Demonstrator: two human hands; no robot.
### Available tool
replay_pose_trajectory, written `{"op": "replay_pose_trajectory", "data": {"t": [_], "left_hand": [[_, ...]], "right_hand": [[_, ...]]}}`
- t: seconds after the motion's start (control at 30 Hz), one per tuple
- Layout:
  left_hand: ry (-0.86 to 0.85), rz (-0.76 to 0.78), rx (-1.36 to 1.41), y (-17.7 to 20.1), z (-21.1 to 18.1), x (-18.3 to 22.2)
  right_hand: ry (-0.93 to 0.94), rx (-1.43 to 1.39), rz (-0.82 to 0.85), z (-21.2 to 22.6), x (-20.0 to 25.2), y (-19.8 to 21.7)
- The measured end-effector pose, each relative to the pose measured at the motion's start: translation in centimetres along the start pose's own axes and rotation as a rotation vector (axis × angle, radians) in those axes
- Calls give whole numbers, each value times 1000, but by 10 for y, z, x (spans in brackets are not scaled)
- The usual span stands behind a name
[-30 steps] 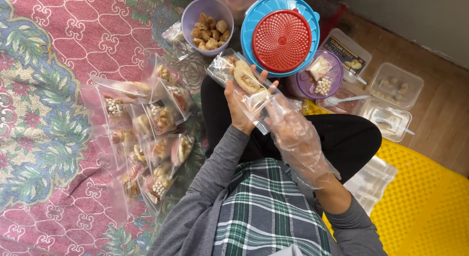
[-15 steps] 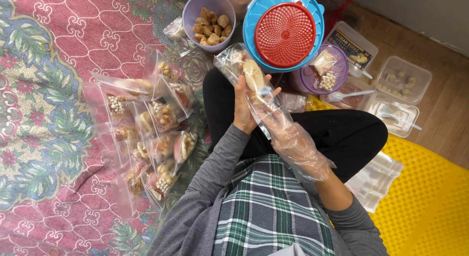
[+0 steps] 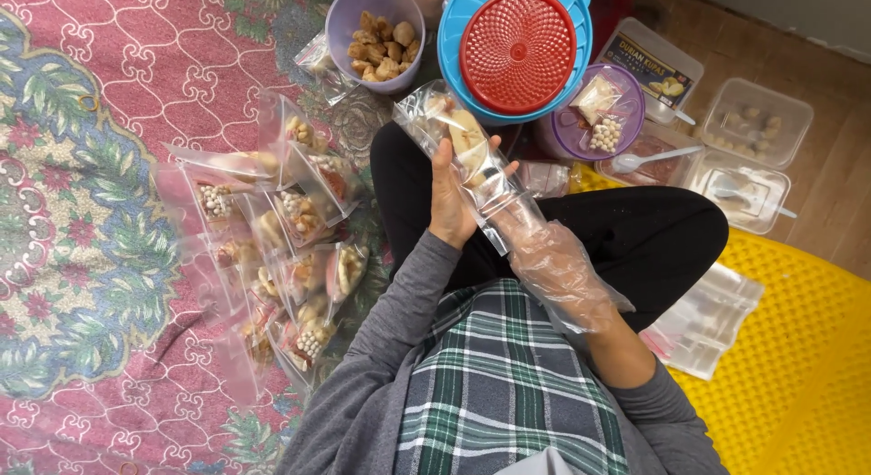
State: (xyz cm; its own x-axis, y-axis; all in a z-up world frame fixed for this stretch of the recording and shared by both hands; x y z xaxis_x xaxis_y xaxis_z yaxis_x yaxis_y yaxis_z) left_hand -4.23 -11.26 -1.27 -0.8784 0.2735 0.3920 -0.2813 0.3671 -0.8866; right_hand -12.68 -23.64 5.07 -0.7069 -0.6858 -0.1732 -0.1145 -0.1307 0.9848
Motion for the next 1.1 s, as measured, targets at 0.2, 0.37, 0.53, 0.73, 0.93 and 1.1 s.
{"op": "replay_pose_trajectory", "data": {"t": [0.2,0.37,0.53,0.73,0.93,1.1], "left_hand": [[27,12,24,8,3,1],[17,19,4,-1,1,8],[21,43,16,4,2,10],[29,49,20,0,-1,18],[38,88,29,2,6,19],[20,95,19,3,8,18]], "right_hand": [[-48,-186,-68,7,-10,34],[-33,-97,-100,17,-28,50],[20,-18,-113,29,-27,47],[23,-95,21,28,-9,26],[120,88,-40,31,2,24],[2,520,91,32,6,-20]]}}
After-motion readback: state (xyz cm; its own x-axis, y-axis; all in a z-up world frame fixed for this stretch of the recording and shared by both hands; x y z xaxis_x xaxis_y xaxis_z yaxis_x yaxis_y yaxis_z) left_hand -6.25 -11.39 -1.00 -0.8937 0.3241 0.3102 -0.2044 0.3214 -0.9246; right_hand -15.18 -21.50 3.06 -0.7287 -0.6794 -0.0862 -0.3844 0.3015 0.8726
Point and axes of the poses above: each hand's wrist, its own x-axis away from the middle knuckle, its own y-axis out of the back of the hand, z = x × y, the point moved 5 cm from there along -x, towards the middle knuckle, and after that the axes turned 9 degrees about y, right-handed, at the moved point
